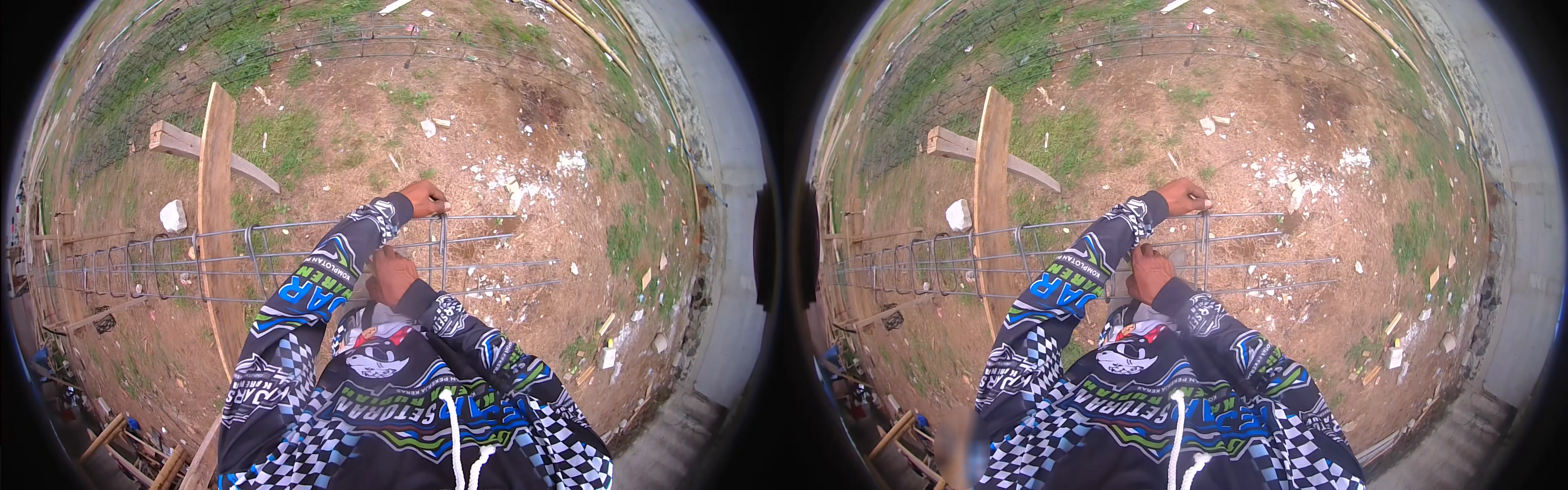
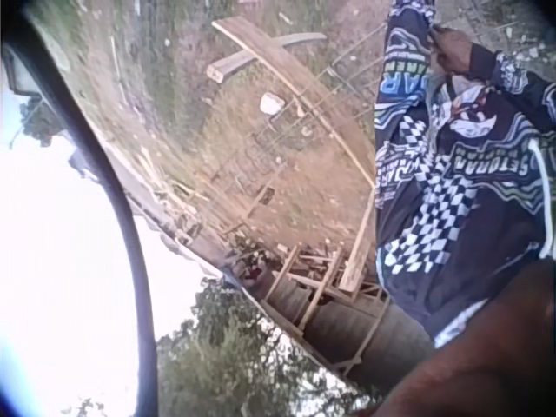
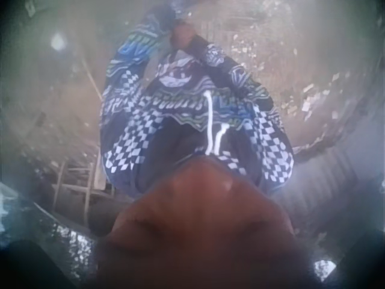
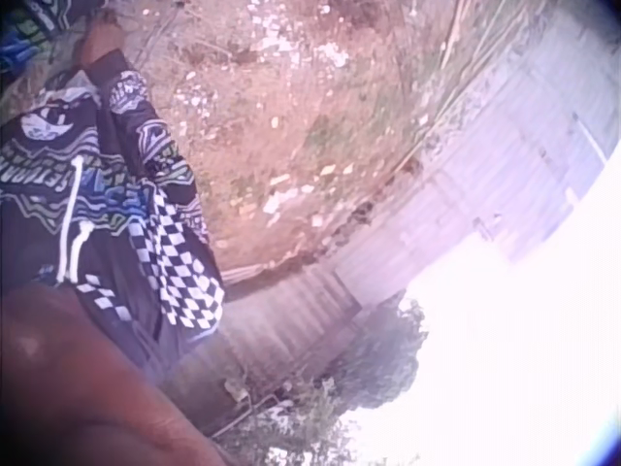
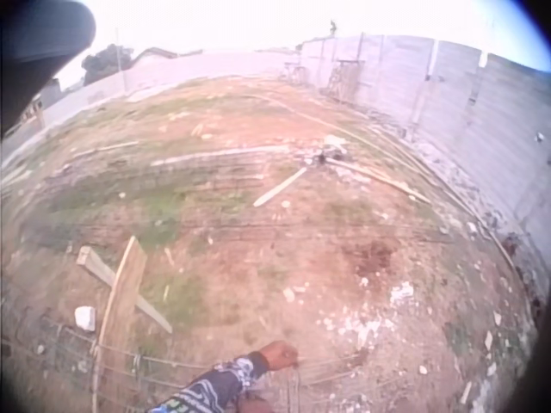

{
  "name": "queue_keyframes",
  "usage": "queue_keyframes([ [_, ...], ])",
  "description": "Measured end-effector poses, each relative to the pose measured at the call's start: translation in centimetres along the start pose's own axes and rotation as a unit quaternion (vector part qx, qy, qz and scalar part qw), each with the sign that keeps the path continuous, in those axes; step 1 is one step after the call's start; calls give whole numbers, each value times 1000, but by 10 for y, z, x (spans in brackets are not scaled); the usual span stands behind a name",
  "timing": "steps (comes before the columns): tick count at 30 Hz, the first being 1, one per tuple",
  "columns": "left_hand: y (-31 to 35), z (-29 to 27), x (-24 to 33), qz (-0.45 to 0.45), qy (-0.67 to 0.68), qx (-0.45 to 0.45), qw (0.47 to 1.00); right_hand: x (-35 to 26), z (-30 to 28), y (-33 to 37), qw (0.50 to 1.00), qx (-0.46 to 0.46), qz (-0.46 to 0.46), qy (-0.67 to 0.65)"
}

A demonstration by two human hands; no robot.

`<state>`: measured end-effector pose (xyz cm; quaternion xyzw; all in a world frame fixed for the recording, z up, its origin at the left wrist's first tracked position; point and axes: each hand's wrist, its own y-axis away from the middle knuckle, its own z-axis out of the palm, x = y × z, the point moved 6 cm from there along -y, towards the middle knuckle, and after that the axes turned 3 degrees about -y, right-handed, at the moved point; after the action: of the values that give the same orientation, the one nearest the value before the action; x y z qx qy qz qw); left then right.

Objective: The person uses pliers to twist and secure wire ties on a metal wire mesh frame laid on the ground. They repeatedly pick up wire ties, position them on the mesh, and twist them with pliers to fasten the structure.

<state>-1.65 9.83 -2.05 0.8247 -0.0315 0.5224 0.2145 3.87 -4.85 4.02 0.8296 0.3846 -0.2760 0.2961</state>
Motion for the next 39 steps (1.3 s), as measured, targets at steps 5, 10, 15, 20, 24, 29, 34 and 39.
queue_keyframes([
  [5, 13, 15, -6, -10, -6, -13, 1000, 40, -82, 57, 924, -139, 153, -320],
  [10, 40, 22, 17, -43, -3, 108, 993, 86, -177, 113, 841, -134, 233, -470],
  [15, 40, 46, 14, -78, -34, 255, 963, 144, -236, 65, 965, -226, 132, 34],
  [20, 51, 39, 32, -59, -60, 261, 962, 134, -240, 15, 866, -325, 57, 375],
  [24, 52, 42, 27, -42, -72, 266, 960, 118, -232, -14, 816, -343, -32, 465],
  [29, 55, 42, 25, -55, -48, 263, 962, 114, -220, -37, 796, -285, -174, 505],
  [34, 50, 46, 20, -56, -42, 252, 965, 117, -217, -45, 777, -245, -267, 515],
  [39, 49, 45, 17, -70, -12, 232, 970, 99, -213, -55, 809, -292, -207, 466],
])
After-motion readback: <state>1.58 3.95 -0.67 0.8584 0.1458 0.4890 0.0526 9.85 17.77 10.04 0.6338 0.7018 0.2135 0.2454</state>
